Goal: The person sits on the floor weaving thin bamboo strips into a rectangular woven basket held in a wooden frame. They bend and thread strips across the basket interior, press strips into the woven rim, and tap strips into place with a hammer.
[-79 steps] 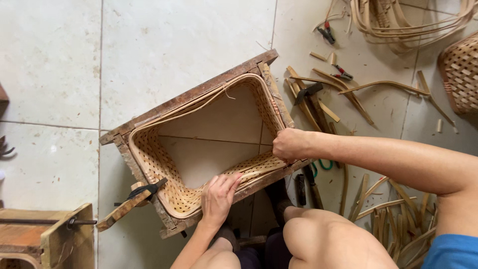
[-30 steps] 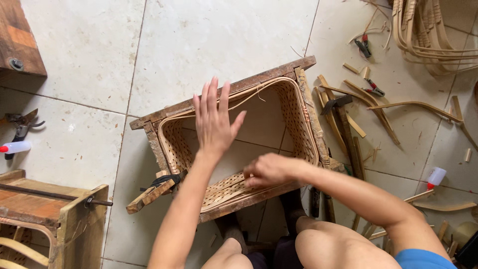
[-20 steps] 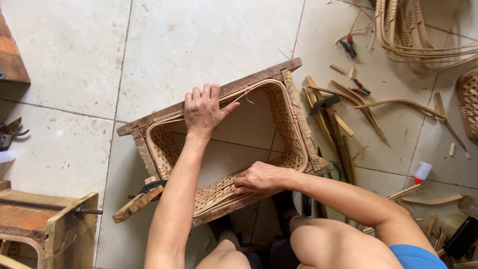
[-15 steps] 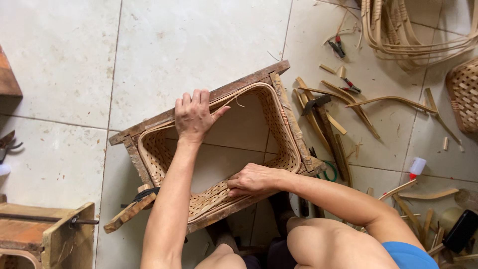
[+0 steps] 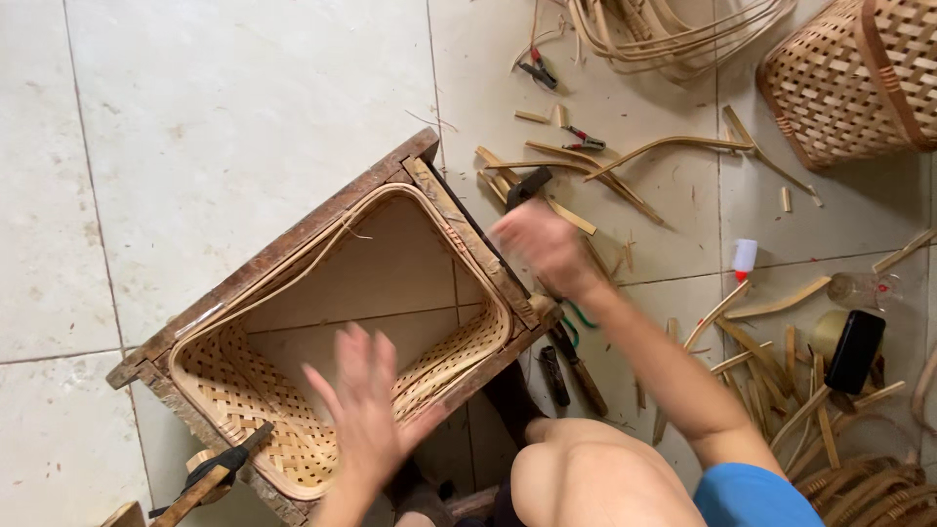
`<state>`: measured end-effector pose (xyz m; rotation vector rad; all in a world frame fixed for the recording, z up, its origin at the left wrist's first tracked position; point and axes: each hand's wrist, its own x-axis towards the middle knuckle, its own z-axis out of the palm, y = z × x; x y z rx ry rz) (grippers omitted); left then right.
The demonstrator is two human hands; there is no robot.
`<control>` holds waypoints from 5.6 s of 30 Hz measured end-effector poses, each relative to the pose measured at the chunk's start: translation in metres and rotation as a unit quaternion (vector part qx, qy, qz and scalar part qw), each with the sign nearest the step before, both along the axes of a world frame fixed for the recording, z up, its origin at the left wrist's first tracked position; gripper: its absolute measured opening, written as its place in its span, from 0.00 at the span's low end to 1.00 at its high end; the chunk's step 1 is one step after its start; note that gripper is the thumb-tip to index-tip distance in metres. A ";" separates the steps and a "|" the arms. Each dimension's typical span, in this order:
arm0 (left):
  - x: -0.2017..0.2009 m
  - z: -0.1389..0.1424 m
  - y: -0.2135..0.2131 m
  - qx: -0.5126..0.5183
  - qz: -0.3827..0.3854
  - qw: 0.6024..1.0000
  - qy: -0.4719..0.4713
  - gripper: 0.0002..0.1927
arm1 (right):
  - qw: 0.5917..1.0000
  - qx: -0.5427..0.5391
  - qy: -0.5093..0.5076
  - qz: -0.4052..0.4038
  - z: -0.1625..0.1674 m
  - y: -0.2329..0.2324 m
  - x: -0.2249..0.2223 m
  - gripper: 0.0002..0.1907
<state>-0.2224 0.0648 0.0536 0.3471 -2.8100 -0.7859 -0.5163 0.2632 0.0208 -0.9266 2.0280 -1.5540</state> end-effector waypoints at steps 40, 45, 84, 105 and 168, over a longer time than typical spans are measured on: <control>-0.055 -0.044 0.045 -0.068 0.168 0.973 -0.140 0.19 | 0.879 -0.113 0.449 -0.118 0.254 0.058 -0.060 0.16; -0.003 -0.042 0.098 -0.056 0.135 0.977 -0.157 0.15 | 0.922 -0.119 0.368 -0.016 0.290 -0.056 -0.016 0.18; -0.050 0.046 0.064 0.468 0.181 0.856 0.125 0.09 | 0.921 0.145 0.313 0.183 0.133 -0.268 0.122 0.14; -0.055 0.044 0.073 0.442 0.184 0.867 0.142 0.07 | 0.927 0.201 0.245 0.202 0.119 -0.255 0.091 0.14; 0.051 -0.017 0.084 0.387 0.209 0.873 -0.212 0.13 | 0.772 0.186 0.605 0.055 0.079 -0.036 -0.148 0.03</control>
